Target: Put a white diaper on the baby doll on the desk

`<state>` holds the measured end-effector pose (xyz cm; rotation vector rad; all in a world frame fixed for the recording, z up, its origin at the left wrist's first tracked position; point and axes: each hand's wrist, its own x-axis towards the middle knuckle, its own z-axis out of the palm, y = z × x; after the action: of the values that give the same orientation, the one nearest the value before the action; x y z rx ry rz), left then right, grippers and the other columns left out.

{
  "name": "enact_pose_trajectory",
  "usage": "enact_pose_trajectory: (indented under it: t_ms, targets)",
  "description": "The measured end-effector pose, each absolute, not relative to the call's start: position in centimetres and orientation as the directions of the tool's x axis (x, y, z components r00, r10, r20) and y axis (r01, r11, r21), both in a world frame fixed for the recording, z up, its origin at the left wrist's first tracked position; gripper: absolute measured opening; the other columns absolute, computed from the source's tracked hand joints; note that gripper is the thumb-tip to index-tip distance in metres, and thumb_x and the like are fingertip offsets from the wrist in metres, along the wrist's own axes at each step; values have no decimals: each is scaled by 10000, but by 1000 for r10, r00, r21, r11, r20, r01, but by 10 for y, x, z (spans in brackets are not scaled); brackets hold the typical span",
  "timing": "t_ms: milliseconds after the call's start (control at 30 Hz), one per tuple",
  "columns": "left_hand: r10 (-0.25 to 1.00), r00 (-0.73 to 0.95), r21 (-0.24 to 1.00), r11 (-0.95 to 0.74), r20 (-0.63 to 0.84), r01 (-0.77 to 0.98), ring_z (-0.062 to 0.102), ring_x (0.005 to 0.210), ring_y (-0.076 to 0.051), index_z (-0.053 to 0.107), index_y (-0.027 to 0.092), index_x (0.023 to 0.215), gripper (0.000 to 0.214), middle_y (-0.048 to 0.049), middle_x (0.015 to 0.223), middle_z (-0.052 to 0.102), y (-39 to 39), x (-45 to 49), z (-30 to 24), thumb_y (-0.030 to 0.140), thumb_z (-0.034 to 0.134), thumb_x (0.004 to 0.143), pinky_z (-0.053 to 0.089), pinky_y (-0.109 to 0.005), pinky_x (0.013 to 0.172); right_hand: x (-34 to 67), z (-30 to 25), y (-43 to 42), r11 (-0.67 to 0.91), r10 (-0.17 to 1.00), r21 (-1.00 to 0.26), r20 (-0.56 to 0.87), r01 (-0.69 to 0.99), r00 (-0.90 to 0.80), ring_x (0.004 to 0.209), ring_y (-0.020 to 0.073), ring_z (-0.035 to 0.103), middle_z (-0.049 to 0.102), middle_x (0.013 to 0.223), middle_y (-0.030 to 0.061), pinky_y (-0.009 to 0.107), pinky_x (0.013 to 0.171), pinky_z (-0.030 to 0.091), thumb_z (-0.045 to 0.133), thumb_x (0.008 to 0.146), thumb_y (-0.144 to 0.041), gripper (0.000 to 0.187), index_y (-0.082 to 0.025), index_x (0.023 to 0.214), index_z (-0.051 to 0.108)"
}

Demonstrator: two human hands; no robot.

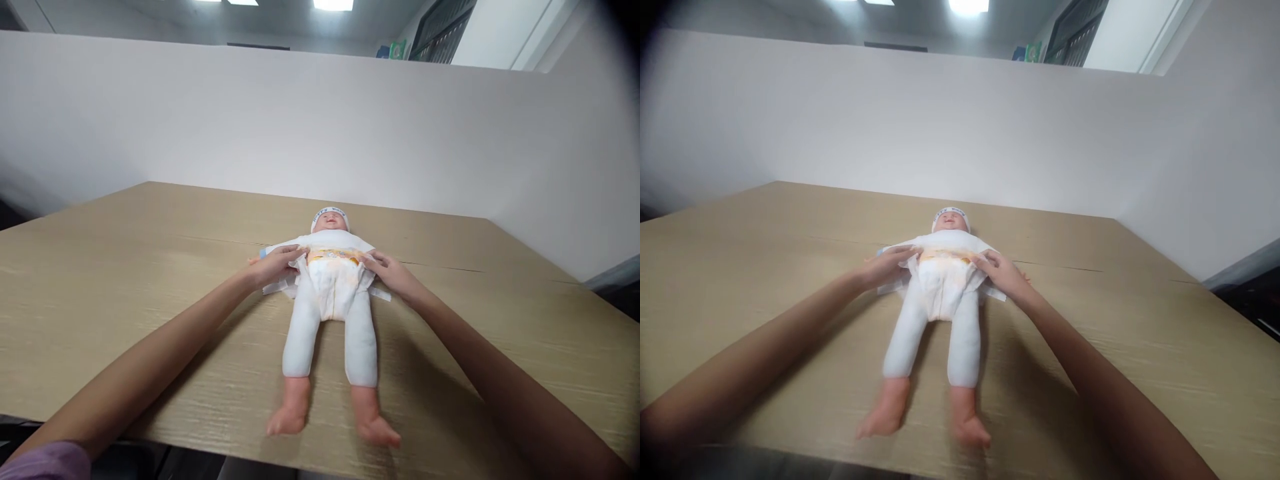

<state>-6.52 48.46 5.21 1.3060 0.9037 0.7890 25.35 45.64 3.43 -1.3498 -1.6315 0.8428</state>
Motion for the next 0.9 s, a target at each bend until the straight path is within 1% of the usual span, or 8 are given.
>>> enact_pose_trajectory:
  t_ms: [100, 233, 300, 400, 500, 600, 733, 900]
  targets:
    - [915, 384, 992, 130, -122, 4, 647, 808, -195, 681, 181, 943, 456, -41, 866, 692, 490, -72, 44, 586, 813, 780, 510, -307, 755, 269, 28, 443, 121, 980, -881, 179, 457, 86, 795, 229, 699, 766, 889, 54, 359, 736, 575, 709, 846, -648, 470, -214, 1027, 711]
    - [905, 401, 990, 142, -141, 28, 653, 822, -226, 678, 191, 943, 588, -58, 891, 720, 493, -75, 44, 769, 634, 846, 497, -329, 744, 274, 23, 418, 180, 884, -780, 396, 599, 250, 879, 263, 713, 759, 1008, 113, 452, 865, 578, 573, 974, -608, 438, -202, 1099, 681]
    - [896, 431, 993, 81, -110, 85, 644, 830, -220, 676, 191, 938, 584, -56, 914, 715, 487, -75, 51, 768, 624, 869, 481, -318, 731, 268, 26, 407, 293, 814, -680, 547, 672, 198, 990, 281, 705, 729, 1152, 138, 468, 905, 577, 506, 1034, -552, 408, -208, 1189, 660]
    - [904, 417, 976, 6, -99, 218, 601, 769, -176, 659, 197, 963, 483, -16, 864, 661, 473, -75, 66, 645, 776, 827, 429, -284, 668, 254, 33, 398, 498, 730, -497, 683, 710, -34, 1186, 290, 659, 666, 1337, 123, 476, 1000, 555, 493, 1072, -435, 362, -257, 1369, 601]
    - [895, 429, 965, 3, -120, 264, 586, 741, -150, 647, 213, 998, 428, 12, 839, 623, 467, -79, 72, 537, 845, 800, 413, -267, 644, 249, 38, 394, 653, 682, -357, 661, 668, -313, 1329, 271, 604, 632, 1442, 82, 467, 1108, 495, 505, 1082, -314, 401, -310, 1482, 530]
    - [843, 530, 983, -6, -95, 185, 607, 767, -149, 650, 218, 1045, 408, 9, 883, 625, 472, -88, 67, 492, 843, 812, 449, -273, 670, 257, 35, 393, 720, 633, -245, 617, 650, -468, 1296, 253, 639, 668, 1409, 64, 434, 1061, 505, 506, 1081, -244, 378, -321, 1446, 565]
    - [836, 539, 984, 8, -104, 177, 599, 758, -140, 640, 214, 1121, 471, 15, 887, 622, 484, -101, 59, 462, 854, 783, 470, -283, 699, 284, 26, 396, 682, 679, -244, 561, 689, -474, 1016, 239, 722, 759, 1164, 61, 403, 913, 535, 544, 1066, -284, 215, -285, 1243, 664]
    - [909, 409, 913, -99, -78, 395, 623, 932, -199, 648, 194, 1111, 403, -42, 1054, 669, 476, -93, 78, 494, 730, 855, 495, -332, 812, 308, 27, 397, 413, 888, -293, 338, 862, -311, 734, 193, 658, 734, 890, 16, 328, 667, 453, 612, 1018, -443, 197, -255, 1019, 670]
